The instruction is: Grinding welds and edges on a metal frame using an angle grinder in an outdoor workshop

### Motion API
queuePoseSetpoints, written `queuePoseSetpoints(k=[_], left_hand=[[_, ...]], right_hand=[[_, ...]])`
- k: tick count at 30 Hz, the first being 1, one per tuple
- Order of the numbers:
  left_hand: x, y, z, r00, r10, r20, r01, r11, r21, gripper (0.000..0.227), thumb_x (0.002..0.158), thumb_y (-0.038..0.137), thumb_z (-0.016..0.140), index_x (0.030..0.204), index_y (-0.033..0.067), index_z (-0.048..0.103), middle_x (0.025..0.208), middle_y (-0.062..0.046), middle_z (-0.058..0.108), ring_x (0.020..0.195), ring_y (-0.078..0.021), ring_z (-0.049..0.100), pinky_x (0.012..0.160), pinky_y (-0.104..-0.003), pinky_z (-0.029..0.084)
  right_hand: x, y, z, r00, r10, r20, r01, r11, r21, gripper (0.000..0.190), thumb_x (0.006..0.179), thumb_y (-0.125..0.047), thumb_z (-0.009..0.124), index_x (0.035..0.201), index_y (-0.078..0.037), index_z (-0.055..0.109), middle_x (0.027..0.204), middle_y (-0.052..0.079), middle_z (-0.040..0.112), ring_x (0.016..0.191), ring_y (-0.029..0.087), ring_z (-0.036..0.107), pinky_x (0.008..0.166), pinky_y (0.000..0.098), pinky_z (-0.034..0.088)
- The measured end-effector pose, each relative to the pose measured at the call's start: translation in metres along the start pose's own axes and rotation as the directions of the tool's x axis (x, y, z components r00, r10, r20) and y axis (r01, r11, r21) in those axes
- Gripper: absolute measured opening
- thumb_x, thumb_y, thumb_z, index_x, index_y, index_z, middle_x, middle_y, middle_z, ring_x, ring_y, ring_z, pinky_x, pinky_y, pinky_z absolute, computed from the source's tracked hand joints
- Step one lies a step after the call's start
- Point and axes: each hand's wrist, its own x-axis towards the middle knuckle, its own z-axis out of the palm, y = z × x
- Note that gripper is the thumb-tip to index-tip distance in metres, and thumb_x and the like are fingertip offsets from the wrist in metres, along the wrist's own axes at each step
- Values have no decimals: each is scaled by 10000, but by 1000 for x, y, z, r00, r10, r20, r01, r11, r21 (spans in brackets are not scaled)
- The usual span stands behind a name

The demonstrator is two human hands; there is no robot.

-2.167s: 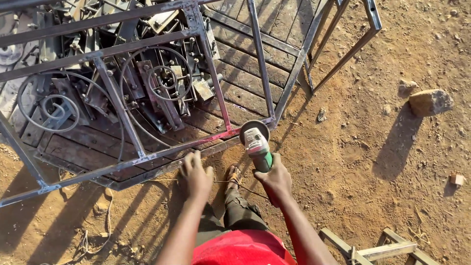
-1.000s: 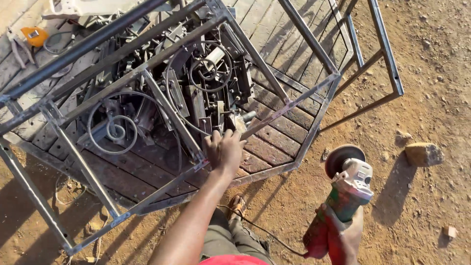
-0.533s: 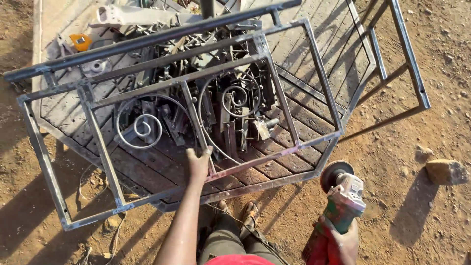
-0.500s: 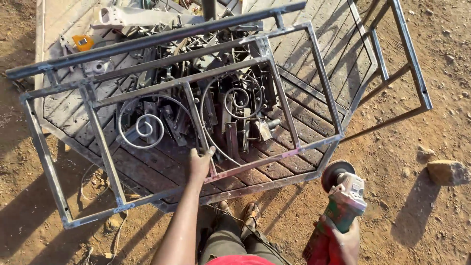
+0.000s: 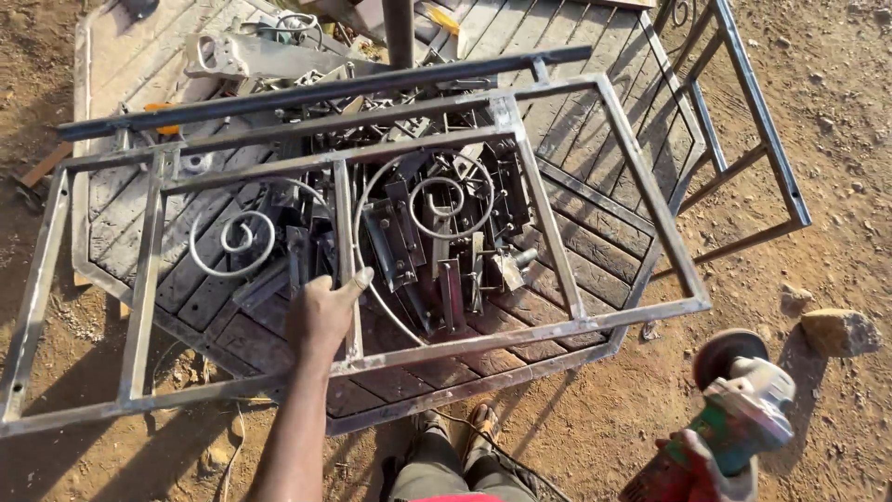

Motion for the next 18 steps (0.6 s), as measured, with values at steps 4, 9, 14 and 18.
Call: queuePoseSetpoints(k=[4, 9, 14, 18], left_hand=[[54, 20, -14, 985, 146, -89, -142, 989, 52, 675, 981, 698, 657, 616, 194, 396, 511, 76, 336, 416, -102, 250, 421, -265, 218], [97, 52, -4, 999, 36, 18, -38, 979, 198, 735, 912, 861, 490, 742, 146, 509, 698, -33, 560, 634, -248, 501, 584, -380, 335], [101, 40, 20, 997, 61, 36, -70, 932, 355, 655, 977, 680, 526, 1155, 88, 742, 1309, -158, 627, 1227, -436, 555, 996, -640, 427], [105, 16, 4, 990, 10, 138, -41, 975, 218, 518, 1062, 520, 386, 1161, 128, 709, 1221, -162, 669, 1063, -466, 641, 818, -591, 510]], right_hand=[[11, -3, -12, 999, -29, -31, 26, 995, -95, 547, 894, -114, 704, 1399, 23, 543, 906, 191, 619, 714, 345, 672, 600, 449, 583], [12, -2, -6, 999, -52, 0, 52, 998, -31, 466, 957, -159, 726, 1359, -6, 545, 925, 161, 642, 723, 286, 666, 677, 435, 618], [-12, -12, 28, 997, -1, -83, 3, 1000, 21, 351, 899, -160, 753, 1167, -25, 571, 867, 147, 642, 672, 285, 684, 632, 398, 622], [-35, -42, 56, 994, 88, -68, -92, 994, -60, 537, 824, -137, 725, 1311, -22, 529, 895, 185, 635, 690, 306, 652, 600, 407, 541]])
